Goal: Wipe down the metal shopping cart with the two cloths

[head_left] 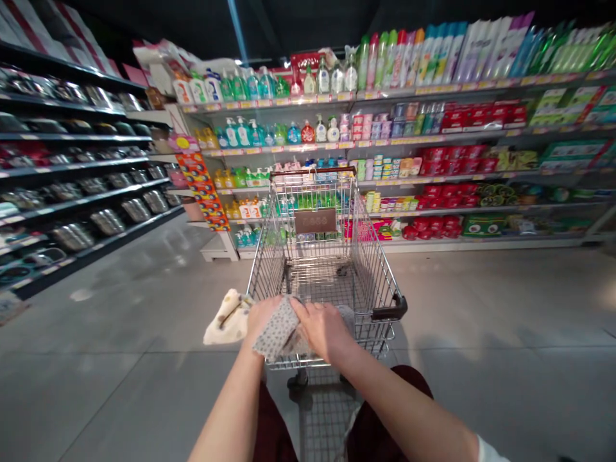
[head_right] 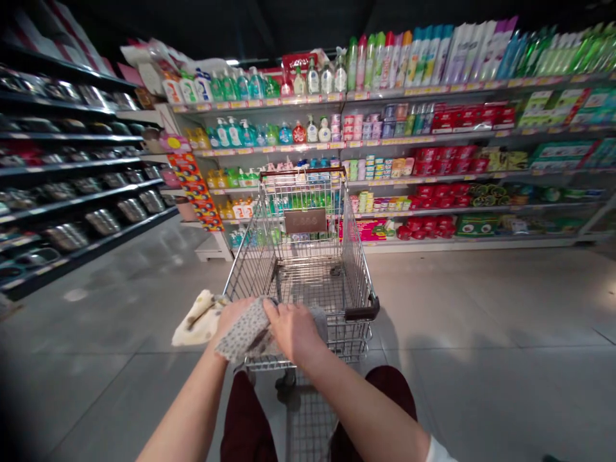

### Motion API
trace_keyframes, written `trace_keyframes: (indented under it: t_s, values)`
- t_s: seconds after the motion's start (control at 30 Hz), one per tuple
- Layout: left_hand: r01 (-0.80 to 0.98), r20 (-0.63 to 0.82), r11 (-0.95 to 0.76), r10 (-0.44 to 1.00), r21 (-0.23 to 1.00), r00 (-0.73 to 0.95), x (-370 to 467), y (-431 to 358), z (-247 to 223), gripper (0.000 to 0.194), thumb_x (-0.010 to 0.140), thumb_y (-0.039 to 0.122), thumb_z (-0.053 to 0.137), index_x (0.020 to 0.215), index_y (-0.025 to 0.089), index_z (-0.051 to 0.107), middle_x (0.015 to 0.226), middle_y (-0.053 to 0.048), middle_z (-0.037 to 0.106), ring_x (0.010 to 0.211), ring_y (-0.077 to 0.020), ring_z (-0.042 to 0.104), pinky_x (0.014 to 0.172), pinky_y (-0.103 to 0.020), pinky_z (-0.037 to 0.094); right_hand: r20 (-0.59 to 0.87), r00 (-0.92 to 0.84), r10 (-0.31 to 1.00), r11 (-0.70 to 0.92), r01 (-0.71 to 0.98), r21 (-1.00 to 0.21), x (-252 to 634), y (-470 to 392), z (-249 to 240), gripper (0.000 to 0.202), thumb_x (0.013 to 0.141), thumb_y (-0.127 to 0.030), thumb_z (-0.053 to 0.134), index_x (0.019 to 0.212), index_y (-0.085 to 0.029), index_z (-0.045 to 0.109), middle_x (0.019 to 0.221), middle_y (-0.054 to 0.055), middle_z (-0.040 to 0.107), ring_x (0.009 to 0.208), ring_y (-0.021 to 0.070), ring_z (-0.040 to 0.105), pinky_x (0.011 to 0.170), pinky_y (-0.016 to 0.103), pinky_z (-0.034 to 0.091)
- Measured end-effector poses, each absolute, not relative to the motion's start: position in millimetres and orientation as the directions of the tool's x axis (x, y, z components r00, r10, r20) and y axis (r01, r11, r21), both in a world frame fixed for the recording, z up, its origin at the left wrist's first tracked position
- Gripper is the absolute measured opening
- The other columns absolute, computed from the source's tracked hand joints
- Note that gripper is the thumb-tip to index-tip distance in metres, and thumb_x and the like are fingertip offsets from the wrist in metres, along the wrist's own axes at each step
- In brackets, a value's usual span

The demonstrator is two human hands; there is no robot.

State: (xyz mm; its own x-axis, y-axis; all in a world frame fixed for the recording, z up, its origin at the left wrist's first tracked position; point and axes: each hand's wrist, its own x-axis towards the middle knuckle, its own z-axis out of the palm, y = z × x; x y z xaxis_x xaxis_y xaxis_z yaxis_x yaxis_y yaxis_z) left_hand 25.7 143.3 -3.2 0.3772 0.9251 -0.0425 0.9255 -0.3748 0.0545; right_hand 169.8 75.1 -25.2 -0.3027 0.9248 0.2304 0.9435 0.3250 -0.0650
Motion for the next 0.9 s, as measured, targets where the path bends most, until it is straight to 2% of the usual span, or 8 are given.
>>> trace_keyframes:
  t_s: [0.13, 0.23, 0.43, 0.53, 0.63, 0.7, 0.77, 0.9]
  values:
    - [0.928, -0.057, -0.365, 0.928, 0.073, 0.369, 33.7, 141.6, 1.0, 0.035, 0.091, 0.038, 0.04, 0.095, 0.02, 0.07, 0.095, -0.012, 0.073, 0.095, -0.0271, 0.068, 0.08, -0.035, 0.049, 0.227, -0.301, 0.926, 0.312, 0.95, -0.016, 195.0, 68.7, -24.4, 0.03, 0.096, -0.028, 0.042, 0.122, -0.019, 0.054, 0.099, 0.009, 0.066, 0.093, 0.0223, 0.059, 0.079, 0.035, 0.041]
    - [0.952, -0.088, -0.291, 0.95, 0.097, 0.299, 42.7, 140.1, 5.0, 0.048, 0.093, 0.043, 0.03, 0.09, 0.021, 0.072, 0.096, -0.014, 0.073, 0.096, -0.0291, 0.068, 0.081, -0.039, 0.049, 0.226, -0.277, 0.934, 0.279, 0.96, 0.022, 220.3, 59.8, -25.0, 0.023, 0.096, -0.02, 0.04, 0.109, -0.02, 0.058, 0.098, 0.008, 0.067, 0.092, 0.0208, 0.06, 0.079, 0.034, 0.039]
    - [0.956, -0.08, -0.266, 0.958, 0.12, 0.276, 49.7, 137.7, 5.8, 0.051, 0.09, 0.044, 0.029, 0.086, 0.019, 0.073, 0.097, -0.016, 0.073, 0.095, -0.0304, 0.068, 0.08, -0.039, 0.049, 0.168, -0.282, 0.945, 0.265, 0.957, 0.114, 286.9, 36.2, -6.7, 0.033, 0.091, -0.013, 0.048, 0.12, -0.026, 0.057, 0.113, 0.005, 0.066, 0.104, 0.0201, 0.06, 0.087, 0.031, 0.04]
    - [0.953, -0.049, -0.277, 0.957, 0.121, 0.284, 49.8, 135.9, 4.4, 0.054, 0.091, 0.046, 0.027, 0.086, 0.017, 0.073, 0.096, -0.017, 0.073, 0.094, -0.0309, 0.068, 0.079, -0.04, 0.05, 0.159, -0.289, 0.944, 0.27, 0.954, 0.129, 323.3, 24.3, 7.3, 0.041, 0.088, -0.012, 0.048, 0.123, -0.031, 0.058, 0.121, 0.004, 0.064, 0.107, 0.0201, 0.06, 0.086, 0.03, 0.044]
    - [0.952, -0.027, -0.276, 0.959, 0.129, 0.282, 51.0, 134.2, 3.6, 0.054, 0.091, 0.044, 0.027, 0.088, 0.016, 0.073, 0.096, -0.017, 0.073, 0.094, -0.0318, 0.068, 0.078, -0.041, 0.05, 0.205, -0.177, 0.963, 0.158, 0.982, 0.108, 353.5, 13.0, 8.7, 0.05, 0.086, -0.012, 0.046, 0.131, -0.032, 0.054, 0.129, 0.005, 0.06, 0.105, 0.0213, 0.06, 0.083, 0.031, 0.047]
    - [0.952, -0.017, -0.276, 0.96, 0.13, 0.281, 52.3, 133.4, 3.2, 0.054, 0.092, 0.043, 0.026, 0.088, 0.016, 0.073, 0.096, -0.018, 0.073, 0.094, -0.0319, 0.068, 0.079, -0.042, 0.05, 0.251, -0.132, 0.959, 0.106, 0.988, 0.117, 361.5, 7.5, 0.9, 0.051, 0.085, -0.014, 0.046, 0.133, -0.029, 0.054, 0.133, 0.008, 0.057, 0.109, 0.025, 0.058, 0.088, 0.037, 0.046]
    - [0.955, -0.016, -0.267, 0.962, 0.129, 0.271, 53.3, 132.9, 3.0, 0.055, 0.092, 0.044, 0.026, 0.088, 0.016, 0.073, 0.095, -0.017, 0.073, 0.093, -0.0318, 0.068, 0.079, -0.042, 0.05, 0.292, -0.14, 0.946, 0.105, 0.986, 0.133, 355.6, 4.5, -10.0, 0.049, 0.085, -0.015, 0.048, 0.132, -0.027, 0.056, 0.134, 0.011, 0.054, 0.115, 0.0283, 0.053, 0.095, 0.042, 0.042]
    - [0.96, -0.031, -0.25, 0.966, 0.121, 0.256, 53.5, 132.5, 3.4, 0.056, 0.092, 0.045, 0.025, 0.088, 0.017, 0.073, 0.095, -0.016, 0.073, 0.093, -0.0317, 0.068, 0.078, -0.042, 0.051, 0.365, -0.08, 0.927, 0.038, 0.992, 0.119, 313.7, 8.0, -22.8, 0.047, 0.085, -0.014, 0.053, 0.129, -0.029, 0.058, 0.132, 0.01, 0.054, 0.117, 0.0282, 0.049, 0.097, 0.043, 0.037]
